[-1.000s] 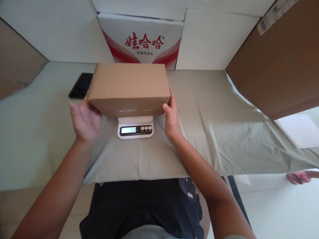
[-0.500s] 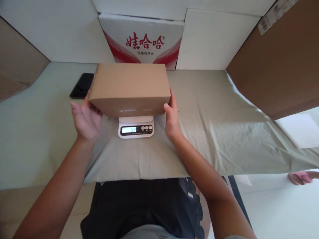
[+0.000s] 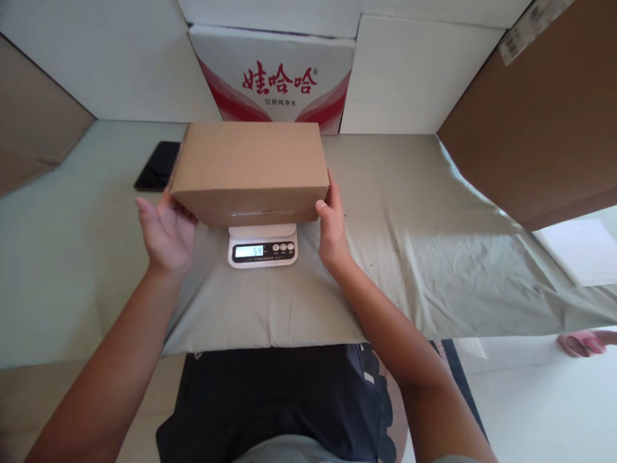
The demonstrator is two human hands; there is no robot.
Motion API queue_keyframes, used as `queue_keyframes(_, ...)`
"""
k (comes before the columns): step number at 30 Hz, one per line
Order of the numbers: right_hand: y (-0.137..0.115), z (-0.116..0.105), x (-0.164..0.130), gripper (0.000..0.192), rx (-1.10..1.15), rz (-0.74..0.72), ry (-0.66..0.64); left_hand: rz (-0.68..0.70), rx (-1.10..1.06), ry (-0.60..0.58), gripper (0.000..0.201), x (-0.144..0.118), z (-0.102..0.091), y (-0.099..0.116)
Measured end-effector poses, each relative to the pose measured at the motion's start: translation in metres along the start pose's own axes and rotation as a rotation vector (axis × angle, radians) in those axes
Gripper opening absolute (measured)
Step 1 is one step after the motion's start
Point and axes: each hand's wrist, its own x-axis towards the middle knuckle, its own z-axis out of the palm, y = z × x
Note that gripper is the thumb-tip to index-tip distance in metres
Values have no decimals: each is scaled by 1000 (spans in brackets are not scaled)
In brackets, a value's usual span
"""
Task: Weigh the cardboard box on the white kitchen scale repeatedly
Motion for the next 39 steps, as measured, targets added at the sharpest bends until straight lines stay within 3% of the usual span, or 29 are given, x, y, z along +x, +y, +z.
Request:
queue_keyframes(19,-2,1,1,70,-54,9,-37,35,27,-56,87,-5,5,-1)
queue_keyframes(32,8,-2,-3,58,-12,-1,-54,25,-8,-68,76,-4,7,-2)
queue_keyframes(39,2,4,-7,58,23,-21,-79,103,-3,-47,73,-2,15,11)
